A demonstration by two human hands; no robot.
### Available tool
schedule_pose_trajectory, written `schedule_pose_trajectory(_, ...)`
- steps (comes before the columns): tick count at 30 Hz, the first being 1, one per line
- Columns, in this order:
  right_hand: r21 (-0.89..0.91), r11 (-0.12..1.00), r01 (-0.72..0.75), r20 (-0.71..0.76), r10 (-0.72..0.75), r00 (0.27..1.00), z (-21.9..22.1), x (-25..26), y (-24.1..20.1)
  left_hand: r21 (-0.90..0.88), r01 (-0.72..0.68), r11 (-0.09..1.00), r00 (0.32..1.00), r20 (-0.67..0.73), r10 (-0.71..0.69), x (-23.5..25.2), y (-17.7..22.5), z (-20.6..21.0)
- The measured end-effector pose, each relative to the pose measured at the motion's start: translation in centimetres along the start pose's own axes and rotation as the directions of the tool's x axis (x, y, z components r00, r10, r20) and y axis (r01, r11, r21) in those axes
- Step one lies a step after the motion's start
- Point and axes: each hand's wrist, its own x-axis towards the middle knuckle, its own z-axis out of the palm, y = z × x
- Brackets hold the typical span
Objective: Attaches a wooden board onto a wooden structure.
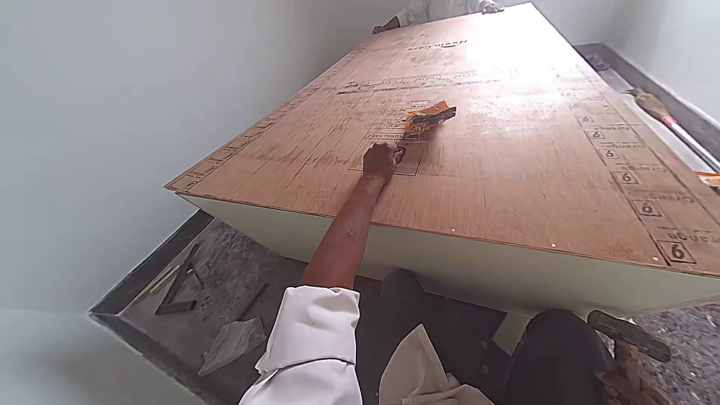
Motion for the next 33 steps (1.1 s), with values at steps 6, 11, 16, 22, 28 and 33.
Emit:
schedule_pose_trajectory(6,-0.026,1.0,0.011,0.02,-0.01,1.0,-0.5,0.4,0.3,-0.191,0.132,0.973,0.981,-0.115,-0.156,-0.9,-1.5,-1.1)
schedule_pose_trajectory(11,-0.056,0.998,0.014,0.001,-0.014,1.0,-0.2,0.0,0.1,-0.377,0.046,0.925,0.956,-0.253,-0.15,-1.7,-2.8,-1.3)
schedule_pose_trajectory(16,-0.062,0.997,0.036,0.036,-0.034,0.999,-0.6,0.5,0.3,-0.718,-0.235,0.655,0.937,-0.346,-0.043,-7.5,-2.4,-2.3)
schedule_pose_trajectory(22,-0.08,0.996,0.041,0.052,-0.037,0.998,-0.6,0.5,0.3,-0.819,-0.246,0.518,0.96,-0.281,0.012,-16.4,-2.4,-1.2)
schedule_pose_trajectory(28,-0.113,0.993,0.034,0.04,-0.03,0.999,-0.2,0.2,0.0,-0.828,-0.25,0.502,0.962,-0.269,0.035,-18.7,-2.1,-0.2)
schedule_pose_trajectory(33,-0.075,0.996,0.049,0.027,-0.047,0.999,-0.1,0.1,0.2,-0.839,-0.252,0.483,0.957,-0.289,-0.002,-18.8,-1.3,0.4)
